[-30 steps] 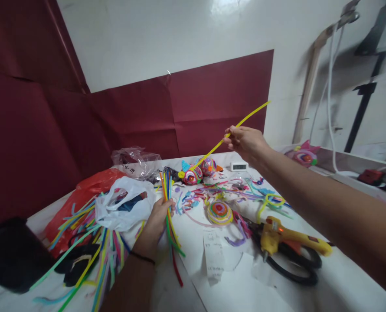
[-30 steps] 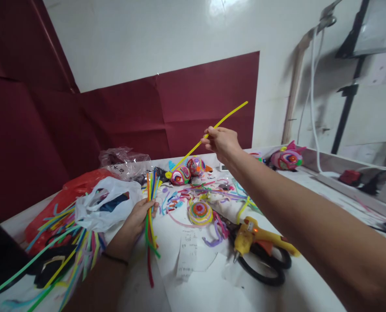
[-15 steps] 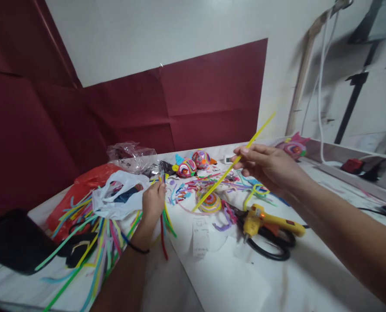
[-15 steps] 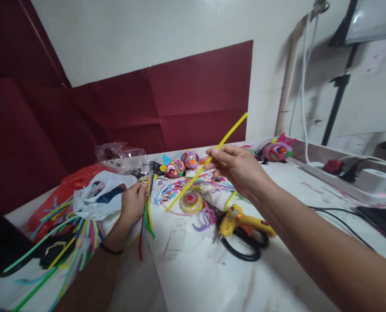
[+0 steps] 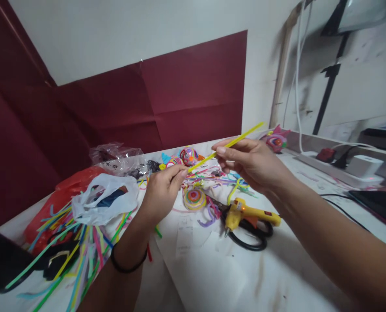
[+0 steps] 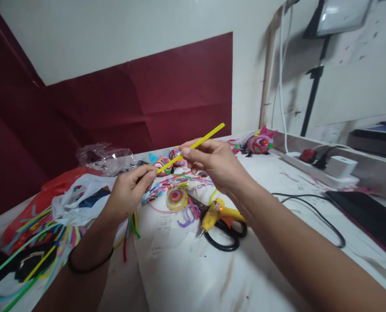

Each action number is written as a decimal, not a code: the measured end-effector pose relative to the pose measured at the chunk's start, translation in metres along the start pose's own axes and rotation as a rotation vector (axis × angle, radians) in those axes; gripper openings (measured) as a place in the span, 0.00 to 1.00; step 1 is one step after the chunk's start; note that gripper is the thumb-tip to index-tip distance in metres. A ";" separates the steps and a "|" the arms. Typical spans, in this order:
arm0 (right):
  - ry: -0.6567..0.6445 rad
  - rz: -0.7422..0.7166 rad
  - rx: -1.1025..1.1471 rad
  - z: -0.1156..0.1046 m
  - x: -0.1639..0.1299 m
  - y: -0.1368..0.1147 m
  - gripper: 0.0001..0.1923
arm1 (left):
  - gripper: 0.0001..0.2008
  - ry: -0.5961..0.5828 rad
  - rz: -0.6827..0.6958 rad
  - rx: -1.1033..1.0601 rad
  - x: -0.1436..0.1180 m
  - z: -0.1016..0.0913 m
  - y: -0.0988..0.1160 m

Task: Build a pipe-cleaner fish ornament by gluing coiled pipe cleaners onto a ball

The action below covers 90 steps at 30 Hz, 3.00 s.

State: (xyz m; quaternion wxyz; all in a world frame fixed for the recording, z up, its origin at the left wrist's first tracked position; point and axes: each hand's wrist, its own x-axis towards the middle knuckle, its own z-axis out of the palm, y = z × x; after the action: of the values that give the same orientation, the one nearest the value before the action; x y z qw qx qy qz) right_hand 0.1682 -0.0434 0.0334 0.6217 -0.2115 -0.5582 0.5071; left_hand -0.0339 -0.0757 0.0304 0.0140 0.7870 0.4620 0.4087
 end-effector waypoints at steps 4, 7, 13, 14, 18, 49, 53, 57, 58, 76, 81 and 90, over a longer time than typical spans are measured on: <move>0.052 -0.065 -0.004 -0.011 0.006 -0.008 0.07 | 0.10 0.059 0.100 0.140 0.009 0.001 0.006; -0.069 -0.053 -0.038 -0.007 0.003 -0.008 0.07 | 0.10 0.085 0.138 0.092 0.015 0.006 0.016; -0.098 -0.180 -0.260 -0.014 -0.001 -0.018 0.04 | 0.10 0.152 0.259 0.147 0.019 0.000 0.021; -0.073 -0.209 -0.334 -0.017 0.000 -0.019 0.04 | 0.10 0.154 0.267 0.176 0.019 -0.002 0.021; -0.093 -0.297 -0.623 -0.020 0.001 -0.014 0.03 | 0.11 0.144 0.282 0.261 0.017 0.001 0.019; -0.220 -0.595 -1.593 -0.008 0.004 0.006 0.09 | 0.10 0.155 0.386 0.314 0.029 0.021 -0.005; -0.166 -0.647 -1.619 -0.007 0.004 0.008 0.07 | 0.10 0.146 0.412 0.317 0.035 0.020 -0.005; -0.144 -0.618 -1.649 -0.007 0.003 0.007 0.06 | 0.10 0.158 0.413 0.336 0.037 0.021 -0.006; -0.151 -0.607 -1.655 -0.007 0.003 0.007 0.06 | 0.11 0.158 0.413 0.342 0.037 0.021 -0.007; 0.085 -0.570 -0.822 0.004 0.008 0.018 0.08 | 0.10 0.315 0.217 0.124 0.034 0.017 -0.009; 0.158 -0.213 -0.250 0.014 0.010 0.018 0.06 | 0.12 0.347 -0.006 -0.015 0.034 0.025 -0.012; 0.168 0.044 0.409 0.026 0.011 0.026 0.11 | 0.13 0.367 -0.072 -0.139 0.035 0.035 -0.015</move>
State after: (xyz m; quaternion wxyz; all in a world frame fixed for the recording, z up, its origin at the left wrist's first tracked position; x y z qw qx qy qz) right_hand 0.1332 -0.0312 0.0249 0.6847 -0.1346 -0.3851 0.6039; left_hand -0.0134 -0.0290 0.0234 -0.0016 0.6793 0.4550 0.5757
